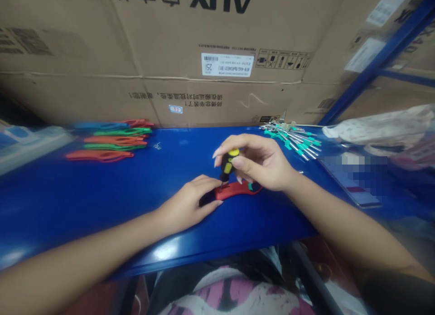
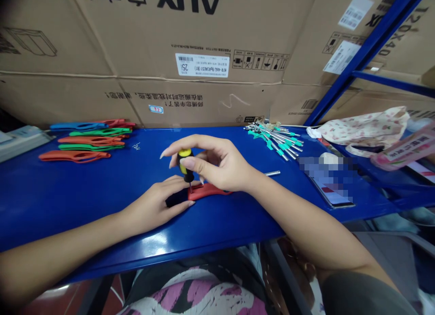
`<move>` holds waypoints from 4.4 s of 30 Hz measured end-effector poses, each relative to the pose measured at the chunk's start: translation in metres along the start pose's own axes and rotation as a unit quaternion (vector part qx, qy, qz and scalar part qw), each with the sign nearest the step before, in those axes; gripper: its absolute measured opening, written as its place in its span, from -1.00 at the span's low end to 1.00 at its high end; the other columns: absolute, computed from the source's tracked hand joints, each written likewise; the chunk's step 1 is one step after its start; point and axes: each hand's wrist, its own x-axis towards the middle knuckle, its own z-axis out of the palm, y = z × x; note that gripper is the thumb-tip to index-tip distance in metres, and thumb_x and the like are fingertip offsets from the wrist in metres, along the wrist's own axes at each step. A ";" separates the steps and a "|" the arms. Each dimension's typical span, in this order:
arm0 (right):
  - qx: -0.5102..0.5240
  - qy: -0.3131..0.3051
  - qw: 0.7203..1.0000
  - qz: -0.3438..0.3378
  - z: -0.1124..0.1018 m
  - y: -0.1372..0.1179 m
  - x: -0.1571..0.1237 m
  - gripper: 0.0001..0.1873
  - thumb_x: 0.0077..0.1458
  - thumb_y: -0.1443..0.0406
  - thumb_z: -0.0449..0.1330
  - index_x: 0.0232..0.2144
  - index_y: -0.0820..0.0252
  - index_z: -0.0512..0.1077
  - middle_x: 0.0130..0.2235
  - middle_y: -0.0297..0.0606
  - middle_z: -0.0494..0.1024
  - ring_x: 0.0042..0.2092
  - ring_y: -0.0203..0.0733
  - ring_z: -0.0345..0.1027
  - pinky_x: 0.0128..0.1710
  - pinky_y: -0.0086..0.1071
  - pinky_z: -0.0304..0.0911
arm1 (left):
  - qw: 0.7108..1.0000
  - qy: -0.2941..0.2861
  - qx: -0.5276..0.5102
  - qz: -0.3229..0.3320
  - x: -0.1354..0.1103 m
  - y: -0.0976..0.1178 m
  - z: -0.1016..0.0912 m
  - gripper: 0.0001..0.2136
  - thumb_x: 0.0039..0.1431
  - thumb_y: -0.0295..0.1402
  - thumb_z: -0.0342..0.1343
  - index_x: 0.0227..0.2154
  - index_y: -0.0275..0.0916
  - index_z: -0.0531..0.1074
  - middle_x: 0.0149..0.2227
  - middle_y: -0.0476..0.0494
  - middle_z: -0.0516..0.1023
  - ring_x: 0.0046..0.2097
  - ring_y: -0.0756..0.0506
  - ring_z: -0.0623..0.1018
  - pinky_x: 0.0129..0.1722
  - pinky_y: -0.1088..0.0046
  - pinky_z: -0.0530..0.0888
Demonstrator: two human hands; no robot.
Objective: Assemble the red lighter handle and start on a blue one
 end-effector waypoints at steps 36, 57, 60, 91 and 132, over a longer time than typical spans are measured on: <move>-0.144 -0.046 0.988 -0.018 -0.005 -0.004 0.000 -0.66 0.39 0.31 0.04 0.15 0.25 0.34 -0.04 -0.19 0.53 -0.29 -0.39 0.36 -0.35 -0.48 0.34 | 1.000 0.001 0.010 -0.001 0.002 0.000 0.000 -0.70 0.31 -0.34 0.17 0.08 -0.21 0.45 0.02 -0.17 0.60 0.04 -0.18 0.56 0.07 0.21 0.51; -0.182 -0.029 0.978 -0.095 0.008 -0.014 0.001 -0.75 0.26 0.47 0.17 -0.03 0.27 0.48 -0.08 -0.21 0.60 -0.08 -0.30 0.45 -0.03 -0.38 0.41 | 1.000 0.001 -0.010 -0.030 0.001 0.000 0.002 -0.86 0.29 -0.34 0.20 -0.12 -0.18 0.54 -0.09 -0.12 0.63 -0.04 -0.19 0.59 0.01 0.22 0.52; -0.200 0.001 0.976 -0.086 0.009 -0.013 0.000 -0.82 0.24 0.37 0.26 -0.09 0.20 0.50 -0.16 -0.27 0.56 -0.23 -0.35 0.42 -0.23 -0.46 0.42 | 1.000 0.008 0.002 -0.016 0.002 -0.001 0.002 -0.84 0.29 -0.34 0.19 -0.09 -0.19 0.53 -0.10 -0.14 0.63 -0.06 -0.19 0.59 -0.01 0.21 0.53; -0.530 0.104 0.807 0.239 -0.118 0.046 -0.023 -0.78 0.01 0.38 0.15 -0.24 0.18 0.47 -0.17 -0.07 0.54 -0.09 0.05 0.44 -0.01 -0.15 0.32 | 0.970 -0.038 0.208 -0.119 0.056 -0.077 -0.072 -0.70 0.17 -0.24 0.14 -0.09 -0.25 0.58 -0.08 -0.24 0.63 -0.07 -0.22 0.61 0.00 0.24 0.54; -0.611 -0.021 0.689 0.391 -0.119 0.092 -0.050 -0.51 0.19 0.16 0.12 0.08 0.35 0.37 0.07 0.25 0.40 0.14 0.40 0.29 0.00 0.05 0.30 | 0.853 0.040 0.367 -0.368 0.006 -0.101 -0.203 -0.77 0.16 -0.28 0.17 -0.22 -0.31 0.58 -0.31 -0.03 0.64 -0.25 -0.11 0.53 -0.22 0.46 0.40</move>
